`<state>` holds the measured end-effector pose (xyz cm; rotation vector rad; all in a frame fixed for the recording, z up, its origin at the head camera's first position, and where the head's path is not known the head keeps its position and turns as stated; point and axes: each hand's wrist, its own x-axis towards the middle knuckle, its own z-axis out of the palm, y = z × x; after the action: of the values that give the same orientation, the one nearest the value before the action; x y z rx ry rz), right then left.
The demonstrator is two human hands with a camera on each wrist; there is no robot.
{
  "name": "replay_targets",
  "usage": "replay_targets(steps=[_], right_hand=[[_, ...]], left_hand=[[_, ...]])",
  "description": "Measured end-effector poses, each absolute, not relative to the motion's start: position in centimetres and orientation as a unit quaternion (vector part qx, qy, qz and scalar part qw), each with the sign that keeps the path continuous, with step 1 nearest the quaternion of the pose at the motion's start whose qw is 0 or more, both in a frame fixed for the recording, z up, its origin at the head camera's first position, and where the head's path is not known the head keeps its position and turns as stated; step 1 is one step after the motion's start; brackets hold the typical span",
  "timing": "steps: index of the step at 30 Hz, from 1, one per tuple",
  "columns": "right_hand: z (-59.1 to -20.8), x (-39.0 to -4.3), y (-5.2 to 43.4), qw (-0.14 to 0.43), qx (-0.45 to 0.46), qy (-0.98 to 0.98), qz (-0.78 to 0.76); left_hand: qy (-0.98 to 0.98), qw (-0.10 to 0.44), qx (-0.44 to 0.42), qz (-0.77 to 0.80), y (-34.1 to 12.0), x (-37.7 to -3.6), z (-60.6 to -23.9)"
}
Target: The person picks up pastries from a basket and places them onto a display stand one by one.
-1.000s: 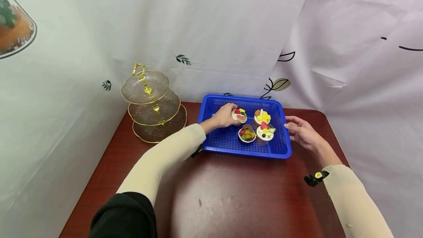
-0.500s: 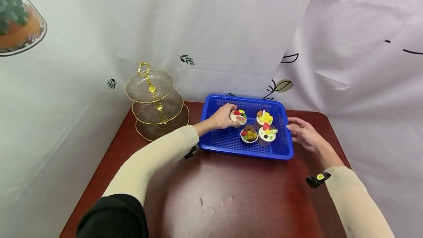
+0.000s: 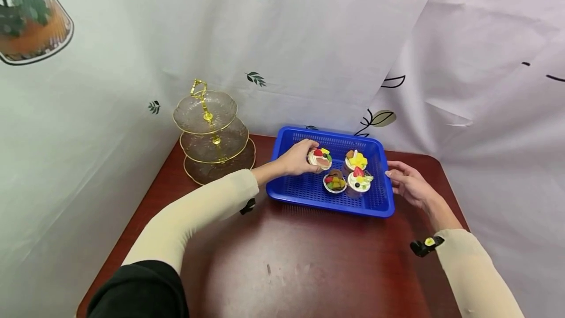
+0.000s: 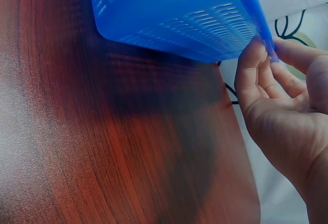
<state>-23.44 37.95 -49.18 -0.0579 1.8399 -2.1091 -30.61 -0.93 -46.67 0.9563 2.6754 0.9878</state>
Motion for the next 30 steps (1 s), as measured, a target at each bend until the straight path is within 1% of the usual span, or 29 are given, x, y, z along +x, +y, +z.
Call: replay_targets(steps=[7,18,30], right_hand=[[-49.0,-23.3,38.1,0.170,-0.026,0.641,-0.748],[-48.9,-23.4,37.9,0.168,-0.018,0.656,-0.736],[-49.3,-23.1,37.9,0.163,-0.009,0.647,-0.745]], left_hand=[[0.878,0.067,0.318,0.352,-1.7,-29.9,-45.3],[0.860,0.051,0.305,0.406,-3.4,-29.4,-42.8],[0.861,0.021,0.301,0.410,-5.4,-29.3,-39.8]])
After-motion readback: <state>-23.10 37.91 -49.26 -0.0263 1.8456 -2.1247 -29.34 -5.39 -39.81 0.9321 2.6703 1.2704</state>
